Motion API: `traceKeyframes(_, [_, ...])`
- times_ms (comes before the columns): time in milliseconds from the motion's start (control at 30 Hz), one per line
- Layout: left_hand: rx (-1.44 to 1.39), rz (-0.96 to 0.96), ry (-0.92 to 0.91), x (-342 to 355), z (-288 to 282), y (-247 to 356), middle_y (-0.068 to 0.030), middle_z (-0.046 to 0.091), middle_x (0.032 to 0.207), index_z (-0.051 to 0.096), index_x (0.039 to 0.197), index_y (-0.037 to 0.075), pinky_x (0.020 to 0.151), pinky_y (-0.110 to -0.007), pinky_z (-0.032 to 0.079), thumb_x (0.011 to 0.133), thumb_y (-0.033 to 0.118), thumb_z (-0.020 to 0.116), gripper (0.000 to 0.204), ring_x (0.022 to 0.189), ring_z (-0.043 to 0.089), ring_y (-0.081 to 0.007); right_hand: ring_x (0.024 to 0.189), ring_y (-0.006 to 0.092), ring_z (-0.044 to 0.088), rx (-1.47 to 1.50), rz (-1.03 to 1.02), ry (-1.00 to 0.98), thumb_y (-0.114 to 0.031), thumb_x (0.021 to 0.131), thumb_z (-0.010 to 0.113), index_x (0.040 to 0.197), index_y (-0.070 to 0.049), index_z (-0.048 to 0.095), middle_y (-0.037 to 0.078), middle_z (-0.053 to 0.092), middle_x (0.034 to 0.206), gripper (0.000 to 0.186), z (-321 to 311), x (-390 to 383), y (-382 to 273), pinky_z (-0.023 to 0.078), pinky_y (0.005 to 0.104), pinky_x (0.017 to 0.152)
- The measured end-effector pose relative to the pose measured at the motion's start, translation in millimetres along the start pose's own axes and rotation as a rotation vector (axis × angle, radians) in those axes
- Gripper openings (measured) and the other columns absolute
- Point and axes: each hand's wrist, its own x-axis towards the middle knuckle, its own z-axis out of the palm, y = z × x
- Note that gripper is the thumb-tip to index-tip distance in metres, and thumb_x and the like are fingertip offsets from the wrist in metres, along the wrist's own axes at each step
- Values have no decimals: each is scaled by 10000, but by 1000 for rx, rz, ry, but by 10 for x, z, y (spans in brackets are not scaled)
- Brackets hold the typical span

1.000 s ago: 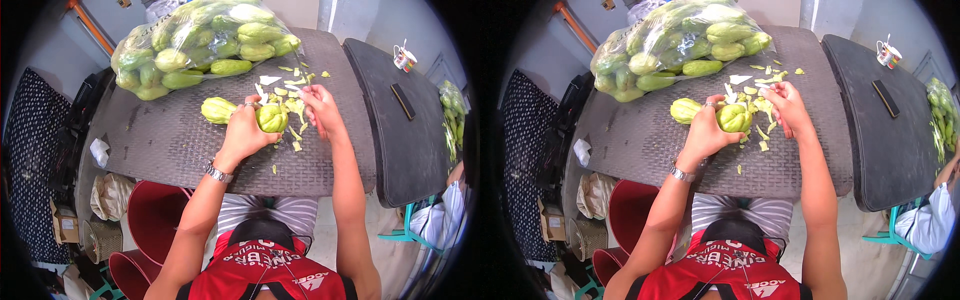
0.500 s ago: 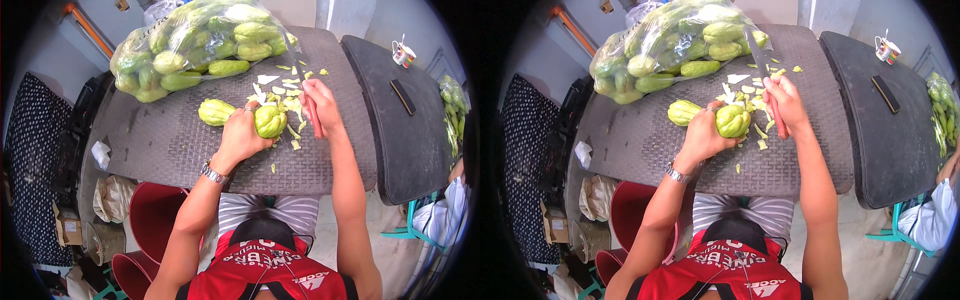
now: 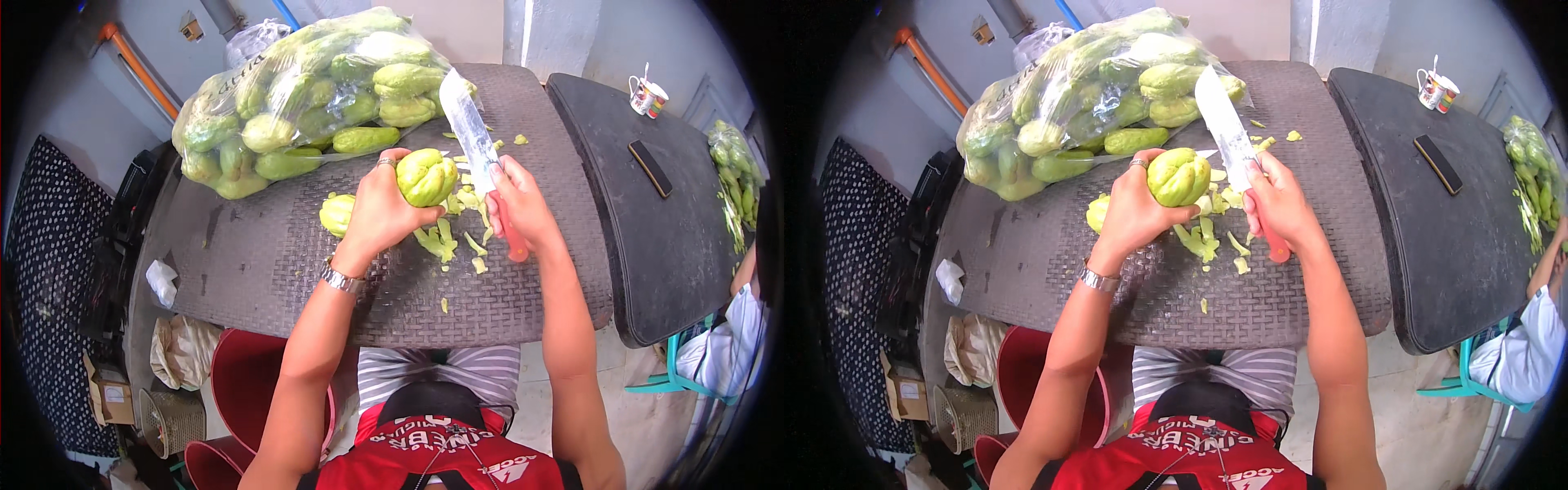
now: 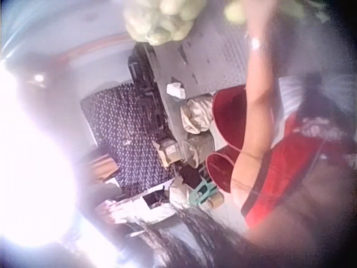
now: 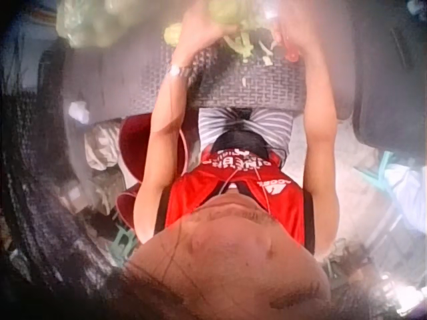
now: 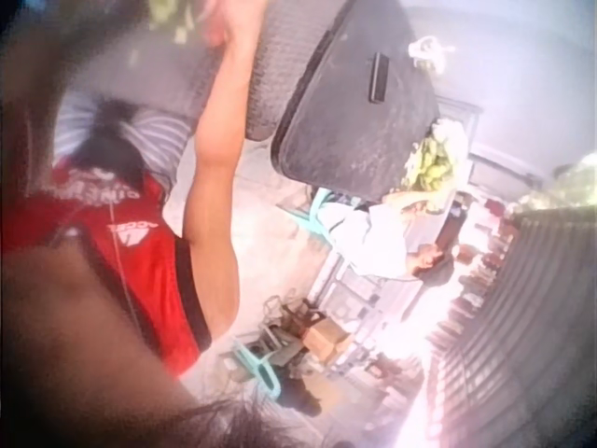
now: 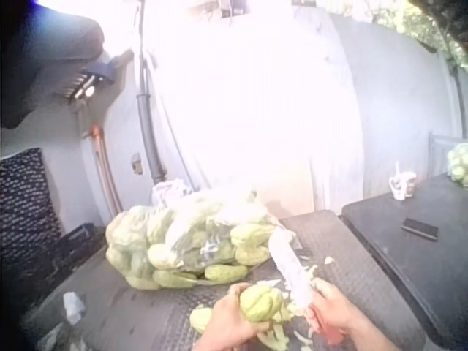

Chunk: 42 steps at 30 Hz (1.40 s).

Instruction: The person peels chayotes using a knife. They hold each chayote by hand, remove the skin with a knife, and place the peeled chayotes on a table.

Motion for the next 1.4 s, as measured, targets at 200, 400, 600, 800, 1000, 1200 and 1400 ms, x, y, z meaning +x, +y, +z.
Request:
traceKeyframes(200, [81, 71, 109, 45, 141, -91, -199, 696, 1149, 542, 1283, -18, 952, -415, 538, 613, 234, 941, 819, 1089, 687, -339, 443, 58, 452, -68, 17, -124, -424, 1070, 559, 1049, -73, 574, -28, 495, 616, 352, 102, -47, 3, 393, 247, 401])
traceKeyframes(400, [1, 179, 180, 2, 120, -99, -171, 659, 1216, 555, 1298, 19, 970, -402, 529, 618, 179, 944, 800, 1120, 660, -321, 425, 44, 420, -182, 69, 76, -483, 1057, 559, 1010, -60, 585, -47, 473, 597, 426, -320, 70, 37, 355, 224, 389])
traceKeyframes(600, [45, 259, 215, -2, 158, -228, -165, 653, 1195, 519, 1304, 30, 915, -420, 554, 615, 192, 940, 824, 1071, 675, -347, 423, 46, 412, -203, 85, -61, -472, 1055, 568, 1020, -59, 574, -44, 456, 595, 415, 64, 8, -151, 351, 223, 389])
traceKeyframes(800, [-286, 102, 151, -47, 33, -220, -149, 681, 1189, 477, 1302, 17, 985, -366, 536, 589, 189, 981, 889, 1112, 676, -241, 492, 63, 479, -111, -90, 120, -322, 1046, 624, 1077, -42, 599, -22, 513, 646, 283, -138, 42, -4, 412, 264, 460])
traceKeyframes(1000, [-590, 19, 31, -51, 51, -315, -101, 673, 1223, 509, 1318, 4, 1029, -345, 509, 605, 179, 983, 874, 1132, 643, -185, 612, 80, 532, -410, -252, 270, -260, 976, 701, 1021, 1, 643, 31, 615, 662, 271, -66, 116, 121, 436, 304, 570])
traceKeyframes(1200, [-839, -74, -90, -59, 34, -248, -103, 676, 1204, 511, 1298, -19, 987, -327, 540, 608, 179, 1002, 870, 1092, 657, -162, 579, 121, 533, -735, -292, 433, -281, 950, 727, 845, -12, 624, 77, 567, 612, 306, 51, 17, 54, 441, 326, 566])
traceKeyframes(1400, [-628, 12, -27, -79, 116, -327, -106, 680, 1211, 518, 1301, -22, 990, -339, 537, 610, 190, 1000, 869, 1096, 659, -165, 553, 167, 536, -869, -431, 330, -459, 895, 770, 794, -31, 533, 64, 542, 607, 499, 207, -106, 25, 443, 342, 552])
